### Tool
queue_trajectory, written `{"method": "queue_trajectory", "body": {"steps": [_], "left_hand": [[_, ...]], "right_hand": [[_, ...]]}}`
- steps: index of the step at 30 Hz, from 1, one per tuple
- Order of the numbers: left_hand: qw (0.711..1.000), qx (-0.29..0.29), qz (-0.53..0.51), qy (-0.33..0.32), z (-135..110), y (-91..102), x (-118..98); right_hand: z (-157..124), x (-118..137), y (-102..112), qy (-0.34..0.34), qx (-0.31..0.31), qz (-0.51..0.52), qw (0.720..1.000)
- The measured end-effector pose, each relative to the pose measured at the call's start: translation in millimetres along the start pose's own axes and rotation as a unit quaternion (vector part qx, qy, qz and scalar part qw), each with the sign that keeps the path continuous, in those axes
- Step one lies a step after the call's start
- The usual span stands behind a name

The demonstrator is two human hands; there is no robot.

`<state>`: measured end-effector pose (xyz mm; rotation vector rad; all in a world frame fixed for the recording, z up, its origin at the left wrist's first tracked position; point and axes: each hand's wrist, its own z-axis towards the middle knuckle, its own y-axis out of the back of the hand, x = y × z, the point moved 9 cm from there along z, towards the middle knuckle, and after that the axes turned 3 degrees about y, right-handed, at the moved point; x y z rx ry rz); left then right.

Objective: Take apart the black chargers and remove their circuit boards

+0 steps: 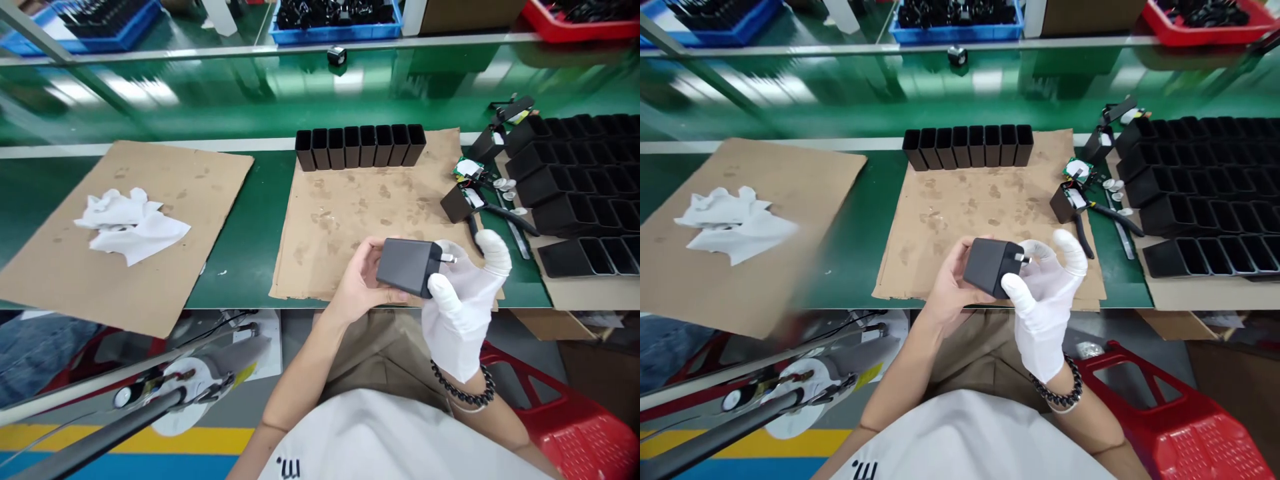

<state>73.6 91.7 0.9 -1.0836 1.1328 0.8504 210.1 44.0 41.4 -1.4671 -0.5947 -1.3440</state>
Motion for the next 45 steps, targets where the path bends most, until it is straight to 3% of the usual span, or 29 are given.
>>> {"method": "queue_trajectory", "body": {"steps": [4, 7, 9, 12, 14, 19, 22, 25, 27, 29, 32, 33, 35, 36, 38, 40, 42, 43, 45], "left_hand": [[0.991, -0.094, 0.068, -0.072, -9.3, 8.3, -13.4], [0.967, -0.152, 0.166, -0.12, -19.4, 11.9, -22.9], [0.958, -0.111, 0.23, -0.133, -20.8, 2.4, -29.4], [0.956, 0.022, 0.268, -0.116, -19.2, -20.4, -31.8], [0.955, 0.059, 0.272, -0.103, -18.8, -27.7, -30.0], [0.939, -0.017, 0.315, -0.138, -19.0, -27.2, -20.8], [0.926, -0.02, 0.342, -0.155, -20.2, -30.2, -18.4], [0.919, -0.016, 0.361, -0.16, -20.1, -24.5, -25.2], [0.914, -0.064, 0.365, -0.165, -19.4, -7.8, -34.4], [0.909, -0.135, 0.356, -0.168, -18.9, 14.4, -41.9], [0.907, -0.213, 0.332, -0.145, -15.7, 41.0, -40.8], [0.909, -0.225, 0.325, -0.134, -14.0, 45.7, -38.4], [0.913, -0.231, 0.314, -0.116, -10.9, 48.8, -33.3], [0.916, -0.226, 0.311, -0.112, -9.8, 47.5, -31.2], [0.92, -0.207, 0.315, -0.103, -9.1, 43.0, -27.2], [0.923, -0.185, 0.324, -0.093, -9.7, 39.0, -23.2], [0.928, -0.168, 0.322, -0.082, -10.8, 37.8, -20.0], [0.932, -0.162, 0.316, -0.077, -11.1, 38.2, -19.0], [0.937, -0.153, 0.307, -0.072, -11.2, 39.2, -18.9]], "right_hand": [[-2.4, 6.5, -2.0, 0.052, 0.031, -0.132, 0.989], [-2.1, 0.5, -5.2, 0.05, 0.059, -0.162, 0.984], [4.0, -6.1, 0.1, 0.02, 0.045, -0.156, 0.987], [16.1, -9.3, 8.6, -0.001, 0.033, -0.159, 0.987], [22.0, -7.4, 12.1, 0.01, 0.039, -0.17, 0.985], [27.1, -19.9, 7.2, -0.002, 0.108, -0.189, 0.976], [33.2, -23.7, 5.7, -0.009, 0.138, -0.172, 0.975], [42.7, 1.1, 11.0, 0.093, 0.128, -0.22, 0.963], [44.6, 25.7, 16.4, 0.211, 0.09, -0.302, 0.925], [44.2, 31.5, 13.8, 0.273, 0.083, -0.424, 0.86], [47.3, 2.6, 3.9, 0.242, 0.157, -0.585, 0.758], [48.1, -7.4, 2.0, 0.226, 0.183, -0.611, 0.737], [51.1, -17.9, 1.2, 0.203, 0.211, -0.624, 0.725], [53.8, -19.7, 1.4, 0.192, 0.221, -0.615, 0.732], [62.2, -16.5, 3.5, 0.167, 0.227, -0.557, 0.781], [75.5, -11.5, 10.0, 0.107, 0.211, -0.441, 0.866], [88.7, -13.9, 18.5, -0.011, 0.174, -0.284, 0.943], [92.4, -18.0, 19.4, -0.083, 0.161, -0.204, 0.962], [92.0, -24.2, 9.2, -0.217, 0.169, -0.084, 0.958]]}}
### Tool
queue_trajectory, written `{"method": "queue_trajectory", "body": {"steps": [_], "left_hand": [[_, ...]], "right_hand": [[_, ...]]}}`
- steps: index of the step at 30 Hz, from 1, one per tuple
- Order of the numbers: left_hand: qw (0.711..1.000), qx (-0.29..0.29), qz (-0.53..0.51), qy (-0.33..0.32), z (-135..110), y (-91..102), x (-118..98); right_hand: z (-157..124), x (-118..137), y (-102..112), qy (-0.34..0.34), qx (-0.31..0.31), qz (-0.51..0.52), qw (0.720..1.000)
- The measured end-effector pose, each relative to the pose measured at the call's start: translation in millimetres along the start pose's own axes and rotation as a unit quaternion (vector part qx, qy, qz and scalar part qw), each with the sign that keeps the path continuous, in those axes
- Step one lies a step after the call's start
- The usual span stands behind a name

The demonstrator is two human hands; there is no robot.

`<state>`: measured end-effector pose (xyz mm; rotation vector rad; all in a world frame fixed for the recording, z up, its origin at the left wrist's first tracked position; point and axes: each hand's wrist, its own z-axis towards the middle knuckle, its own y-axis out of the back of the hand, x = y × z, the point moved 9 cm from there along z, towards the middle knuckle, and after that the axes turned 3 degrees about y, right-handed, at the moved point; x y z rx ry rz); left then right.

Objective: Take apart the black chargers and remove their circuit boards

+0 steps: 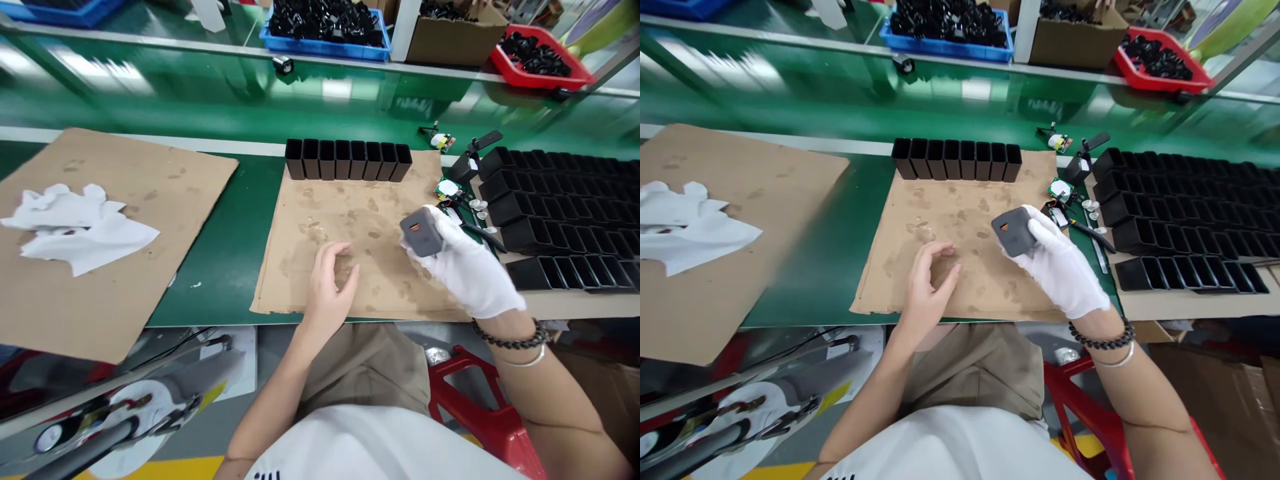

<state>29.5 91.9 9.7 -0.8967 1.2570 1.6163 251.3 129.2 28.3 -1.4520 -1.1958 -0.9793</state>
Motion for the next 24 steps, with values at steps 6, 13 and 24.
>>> {"method": "queue_trajectory", "body": {"steps": [6, 13, 24], "left_hand": [[0.999, 0.036, -0.007, 0.012, 2.6, -2.6, -1.6], [0.998, 0.06, 0.001, 0.029, -0.8, -5.1, 1.5], [0.993, 0.072, 0.093, -0.014, -2.3, -10.2, -4.2]], "right_hand": [[1.4, 34.8, -42.0, -0.078, 0.073, 0.086, 0.99], [32.2, 60.6, -52.5, -0.028, 0.05, 0.065, 0.996], [267.6, 113.5, -36.0, 0.119, -0.082, -0.49, 0.859]]}}
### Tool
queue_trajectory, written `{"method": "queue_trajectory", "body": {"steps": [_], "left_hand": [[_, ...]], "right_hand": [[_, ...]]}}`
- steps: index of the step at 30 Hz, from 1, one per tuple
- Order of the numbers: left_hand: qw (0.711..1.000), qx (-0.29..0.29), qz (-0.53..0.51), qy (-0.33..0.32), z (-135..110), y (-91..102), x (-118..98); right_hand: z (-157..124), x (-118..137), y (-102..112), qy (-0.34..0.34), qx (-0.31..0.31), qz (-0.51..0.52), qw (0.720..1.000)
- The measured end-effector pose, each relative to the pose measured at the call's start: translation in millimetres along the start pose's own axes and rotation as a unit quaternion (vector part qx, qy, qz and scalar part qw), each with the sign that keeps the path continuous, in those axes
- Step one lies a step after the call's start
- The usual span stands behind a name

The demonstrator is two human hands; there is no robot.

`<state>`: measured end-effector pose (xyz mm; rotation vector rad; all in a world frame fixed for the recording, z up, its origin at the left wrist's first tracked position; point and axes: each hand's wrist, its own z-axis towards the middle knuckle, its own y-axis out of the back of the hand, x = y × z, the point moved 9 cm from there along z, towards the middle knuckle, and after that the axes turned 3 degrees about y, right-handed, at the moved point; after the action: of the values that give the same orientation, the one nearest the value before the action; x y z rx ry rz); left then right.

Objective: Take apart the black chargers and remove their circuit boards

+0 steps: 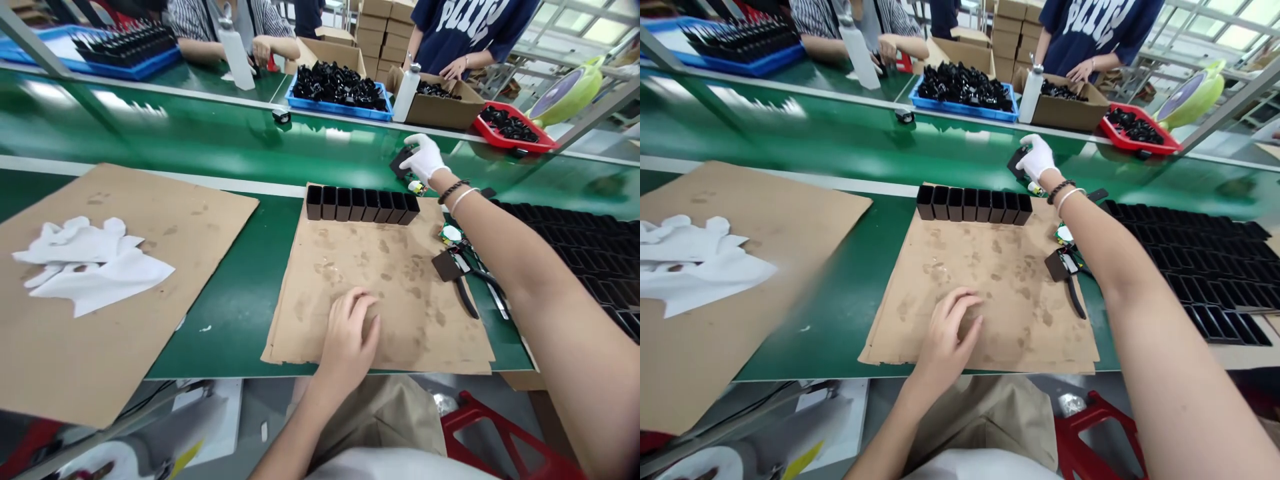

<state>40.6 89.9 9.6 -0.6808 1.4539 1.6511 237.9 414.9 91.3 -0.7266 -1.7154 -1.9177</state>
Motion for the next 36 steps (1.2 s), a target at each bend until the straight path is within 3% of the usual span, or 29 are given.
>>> {"method": "queue_trajectory", "body": {"steps": [5, 9, 13, 19, 24, 25, 27, 30, 33, 36], "left_hand": [[1.0, 0.0, 0.011, -0.016, 0.8, -0.6, -1.3], [0.999, 0.005, 0.026, -0.036, 1.6, -1.3, -5.9], [0.999, 0.017, 0.03, -0.034, 3.6, -3.3, -6.7], [0.999, 0.042, 0.0, -0.005, 4.7, -5.0, -3.7], [0.986, 0.136, -0.093, 0.004, 5.8, 17.9, -7.1], [0.986, 0.137, -0.099, -0.004, 13.4, 29.3, -6.5], [0.994, 0.075, -0.067, -0.03, 42.7, 62.4, 0.2], [0.998, -0.023, -0.055, -0.03, 109.2, 104.9, 24.9], [0.991, -0.006, -0.119, 0.061, 173.5, 109.9, 62.5], [0.981, 0.006, -0.158, 0.109, 204.5, 100.4, 82.8]], "right_hand": [[25.7, -4.3, -31.4, -0.023, 0.102, -0.092, 0.99], [33.4, -9.6, -19.8, -0.018, 0.125, -0.167, 0.978], [21.3, -24.4, -21.1, -0.021, 0.158, -0.194, 0.968], [7.0, -13.2, -27.6, 0.005, 0.157, -0.099, 0.983], [-22.2, 17.0, 10.2, 0.029, 0.141, 0.115, 0.983], [-33.3, 22.5, 19.2, 0.036, 0.14, 0.16, 0.976], [-59.9, 31.3, 34.7, 0.051, 0.137, 0.238, 0.96], [-107.6, 33.9, 43.9, 0.037, 0.134, 0.366, 0.92], [-160.1, 28.6, 34.7, 0.006, 0.148, 0.453, 0.879], [-209.9, 21.7, 19.2, -0.006, 0.174, 0.484, 0.857]]}}
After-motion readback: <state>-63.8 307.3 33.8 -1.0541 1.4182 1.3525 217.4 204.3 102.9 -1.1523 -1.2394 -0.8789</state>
